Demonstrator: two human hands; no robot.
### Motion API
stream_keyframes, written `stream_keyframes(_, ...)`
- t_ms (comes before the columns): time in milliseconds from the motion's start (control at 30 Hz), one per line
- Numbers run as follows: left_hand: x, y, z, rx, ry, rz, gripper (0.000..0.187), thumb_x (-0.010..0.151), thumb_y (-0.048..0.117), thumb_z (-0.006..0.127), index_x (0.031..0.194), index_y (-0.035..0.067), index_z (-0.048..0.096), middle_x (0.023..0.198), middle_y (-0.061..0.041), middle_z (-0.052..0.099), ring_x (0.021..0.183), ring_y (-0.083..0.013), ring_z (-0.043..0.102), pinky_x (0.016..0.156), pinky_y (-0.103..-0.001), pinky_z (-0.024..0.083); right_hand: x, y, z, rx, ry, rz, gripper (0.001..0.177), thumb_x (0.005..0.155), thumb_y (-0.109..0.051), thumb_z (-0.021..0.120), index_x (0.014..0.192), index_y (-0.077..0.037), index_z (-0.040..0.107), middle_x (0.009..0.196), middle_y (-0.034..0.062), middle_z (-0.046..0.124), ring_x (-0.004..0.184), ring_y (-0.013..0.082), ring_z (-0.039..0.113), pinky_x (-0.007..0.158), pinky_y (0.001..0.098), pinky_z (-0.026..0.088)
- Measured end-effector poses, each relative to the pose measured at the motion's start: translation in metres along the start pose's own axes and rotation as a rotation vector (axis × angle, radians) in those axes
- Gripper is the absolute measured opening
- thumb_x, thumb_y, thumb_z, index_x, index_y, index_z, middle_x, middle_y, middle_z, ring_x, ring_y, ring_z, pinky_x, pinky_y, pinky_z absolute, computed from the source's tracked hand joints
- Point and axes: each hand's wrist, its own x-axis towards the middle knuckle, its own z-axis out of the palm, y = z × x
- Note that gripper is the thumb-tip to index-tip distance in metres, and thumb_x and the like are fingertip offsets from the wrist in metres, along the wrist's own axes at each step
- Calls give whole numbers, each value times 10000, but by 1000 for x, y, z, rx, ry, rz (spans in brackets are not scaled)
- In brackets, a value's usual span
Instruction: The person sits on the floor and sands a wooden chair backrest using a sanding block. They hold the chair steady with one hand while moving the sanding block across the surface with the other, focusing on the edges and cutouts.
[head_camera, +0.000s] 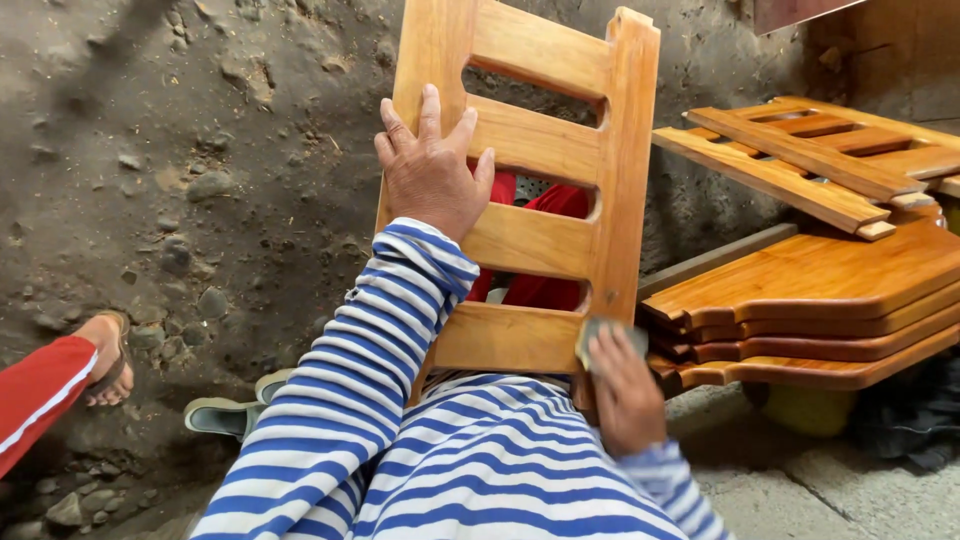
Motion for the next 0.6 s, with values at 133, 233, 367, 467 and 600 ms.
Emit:
stream_keyframes(133, 4, 3, 2, 21, -7, 27, 527, 855, 453, 698, 1339, 245, 675, 1521, -204, 447, 1326, -631, 332, 987, -717, 366, -10, -7, 3, 67, 51, 69, 343, 1034, -76, 514, 1357, -46, 624, 1431, 138, 608, 1419, 352, 522, 1203, 432, 431)
stream_keyframes(233, 7, 8, 2, 54, 9, 21, 569, 832, 498, 724, 1339, 242, 690, 1521, -203, 446, 1325, -632, 332, 975, -703, 373, 33, 20, 12, 30, 63, 78, 381, 1018, 2, 515, 1379, -75, 610, 1435, 149, 606, 1418, 381, 521, 1180, 495, 447)
stream_keyframes(367, 12, 11, 0, 64, 43, 52, 552, 819, 513, 745, 1289, 224, 731, 1481, -214, 488, 1311, -647, 335, 967, -648, 368, 154, 82, 34, 0, 221, -67, 354, 1013, 26, 530, 1334, -38, 666, 1402, 197, 627, 1338, 421, 557, 1147, 482, 440)
stream_keyframes(467, 11, 11, 0, 78, 98, 77, 517, 793, 500, 788, 1216, 203, 784, 1432, -216, 538, 1286, -651, 361, 936, -586, 380, 230, 125, 48, -22, 307, -150, 290, 1019, -31, 599, 1279, -33, 728, 1337, 192, 676, 1254, 407, 604, 1061, 462, 493)
stream_keyframes(600, 10, 11, 7, 61, 98, 40, 561, 784, 531, 771, 1252, 223, 765, 1464, -202, 526, 1324, -646, 343, 1022, -609, 352, 294, 175, 57, 32, 321, -101, 219, 1043, -99, 653, 1229, -59, 763, 1264, 168, 715, 1209, 383, 625, 1017, 449, 508)
